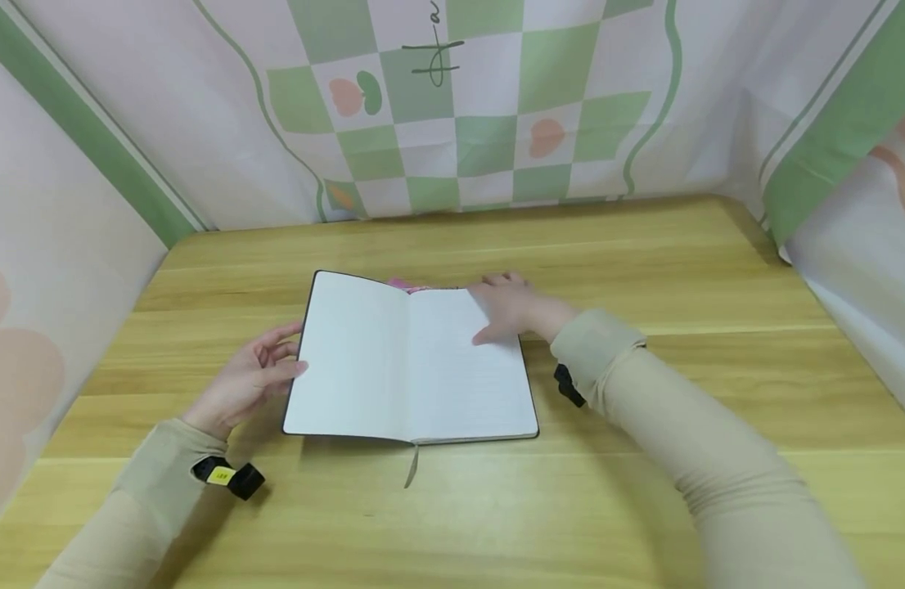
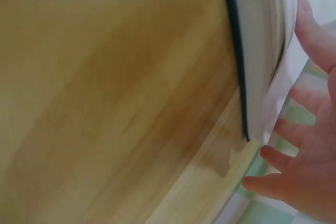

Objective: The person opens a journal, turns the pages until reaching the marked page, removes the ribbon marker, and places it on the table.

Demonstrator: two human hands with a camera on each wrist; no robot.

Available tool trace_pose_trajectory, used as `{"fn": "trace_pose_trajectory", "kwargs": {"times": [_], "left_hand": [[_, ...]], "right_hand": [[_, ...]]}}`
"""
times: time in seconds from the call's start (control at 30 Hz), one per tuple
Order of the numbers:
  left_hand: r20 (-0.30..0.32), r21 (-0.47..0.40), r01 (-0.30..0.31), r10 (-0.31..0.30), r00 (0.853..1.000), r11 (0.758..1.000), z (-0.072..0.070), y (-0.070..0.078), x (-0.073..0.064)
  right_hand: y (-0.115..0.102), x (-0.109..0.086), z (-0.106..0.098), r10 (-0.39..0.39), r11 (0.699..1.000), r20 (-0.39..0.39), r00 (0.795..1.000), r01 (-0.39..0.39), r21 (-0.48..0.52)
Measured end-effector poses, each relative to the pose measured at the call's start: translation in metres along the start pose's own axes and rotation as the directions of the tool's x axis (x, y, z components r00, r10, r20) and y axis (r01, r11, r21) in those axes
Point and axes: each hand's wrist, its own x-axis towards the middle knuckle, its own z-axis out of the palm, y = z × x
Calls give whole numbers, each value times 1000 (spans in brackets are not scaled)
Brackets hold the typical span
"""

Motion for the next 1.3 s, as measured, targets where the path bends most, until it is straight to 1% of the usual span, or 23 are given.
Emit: {"fn": "trace_pose_trajectory", "kwargs": {"times": [0.17,0.33,0.43,0.53,0.63,0.7,0.8,1.0,1.1,1.13,1.2,1.27,1.3], "left_hand": [[-7,5,16,-16,1000,1000,0,0,0],[-6,-2,15,-15,1000,1000,1,0,-1],[-6,-8,12,-12,1000,1000,1,-1,0],[-11,-4,16,-16,1000,1000,0,-3,0],[-15,-4,16,-16,1000,1000,0,-5,0],[-17,-4,13,-13,1000,1000,0,-5,1],[-18,-3,5,-5,1000,1000,0,-4,1],[-20,4,3,-3,1000,1000,1,1,0],[-22,7,2,-2,1000,1000,2,2,0],[-24,9,2,-2,1000,1000,3,2,0],[-23,10,1,-1,1000,1000,3,3,0],[-24,12,3,-3,1000,1000,3,2,-1],[-24,13,5,-4,1000,1000,3,2,-1]], "right_hand": [[6,5,-4,56,998,-19,998,-56,-7],[5,7,-6,96,995,-6,995,-96,-1],[1,7,-7,103,995,-18,995,-103,-16],[-2,6,-4,94,993,-49,994,-97,-63],[-4,3,-2,71,991,-100,992,-82,-109],[-4,0,0,46,991,-142,989,-63,-121],[-3,-4,3,6,994,-206,979,-28,-105],[-7,-15,6,-36,999,-280,959,32,-18],[-5,-19,8,-28,995,-319,947,56,79],[-5,-20,9,-16,990,-327,945,62,130],[-2,-22,9,23,969,-330,944,61,240],[-1,-24,8,76,937,-313,947,40,348],[-1,-25,7,104,915,-299,949,27,402]]}}
